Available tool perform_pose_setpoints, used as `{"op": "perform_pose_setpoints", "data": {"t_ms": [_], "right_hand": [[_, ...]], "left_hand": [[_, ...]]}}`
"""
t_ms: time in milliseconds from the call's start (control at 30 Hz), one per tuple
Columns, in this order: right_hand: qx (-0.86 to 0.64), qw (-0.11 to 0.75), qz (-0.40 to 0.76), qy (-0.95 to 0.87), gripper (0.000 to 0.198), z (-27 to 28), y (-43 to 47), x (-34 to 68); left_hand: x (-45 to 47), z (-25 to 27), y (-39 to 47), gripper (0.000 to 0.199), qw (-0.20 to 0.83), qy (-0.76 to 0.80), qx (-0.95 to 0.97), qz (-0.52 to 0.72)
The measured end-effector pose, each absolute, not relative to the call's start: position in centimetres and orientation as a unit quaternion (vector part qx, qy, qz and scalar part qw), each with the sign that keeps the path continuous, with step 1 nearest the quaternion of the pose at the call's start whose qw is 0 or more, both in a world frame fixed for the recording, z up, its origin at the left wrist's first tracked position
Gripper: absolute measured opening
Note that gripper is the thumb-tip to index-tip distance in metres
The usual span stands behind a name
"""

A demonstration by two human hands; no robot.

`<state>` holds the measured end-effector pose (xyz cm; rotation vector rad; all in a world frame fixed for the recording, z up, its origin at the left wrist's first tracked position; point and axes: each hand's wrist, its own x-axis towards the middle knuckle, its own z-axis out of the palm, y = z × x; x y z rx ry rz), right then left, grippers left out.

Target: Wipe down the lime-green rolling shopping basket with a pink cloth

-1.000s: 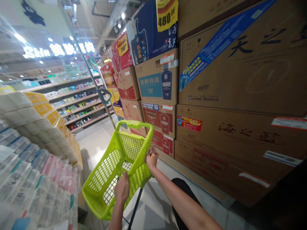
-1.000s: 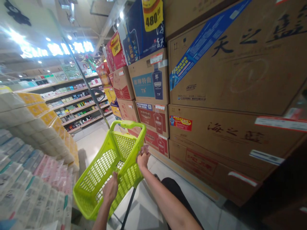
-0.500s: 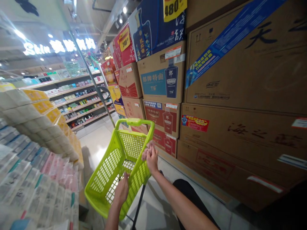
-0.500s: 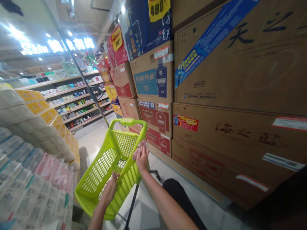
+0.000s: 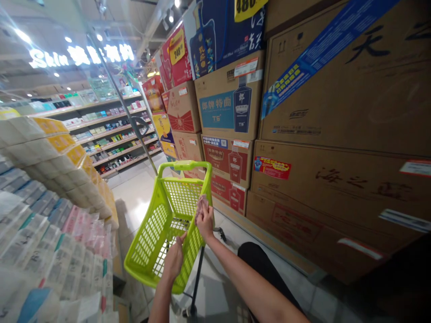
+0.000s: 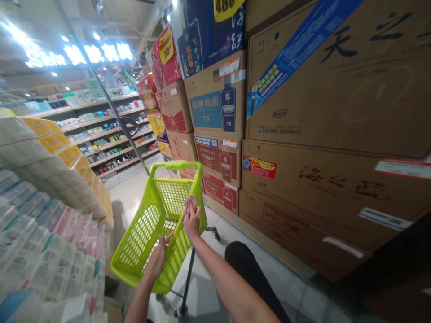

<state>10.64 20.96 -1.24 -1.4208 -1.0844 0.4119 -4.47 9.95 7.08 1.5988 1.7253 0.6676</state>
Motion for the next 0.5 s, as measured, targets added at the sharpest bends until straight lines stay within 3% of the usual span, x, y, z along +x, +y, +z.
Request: {"op": "perform_pose_setpoints", "data": {"t_ms": [133, 367, 500], "right_hand": [[-0.659, 0.571, 0.215, -0.44, 0.047, -2.2, 19.9, 10.8], [-0.609, 0.596, 0.21, -0.479, 0.062, -2.2, 19.3, 9.2], [-0.662, 0.531, 0.263, -0.458, 0.054, -3.4, 18.2, 8.4]], "left_hand": [[-4.7, 6.3, 9.6, 0.083, 0.396, 0.644, 0.597, 0.268], [-4.2, 6.1, 9.7, 0.087, 0.432, 0.613, 0.579, 0.321], [-4.3, 6.0, 9.9, 0.089, 0.444, 0.612, 0.566, 0.329]]}}
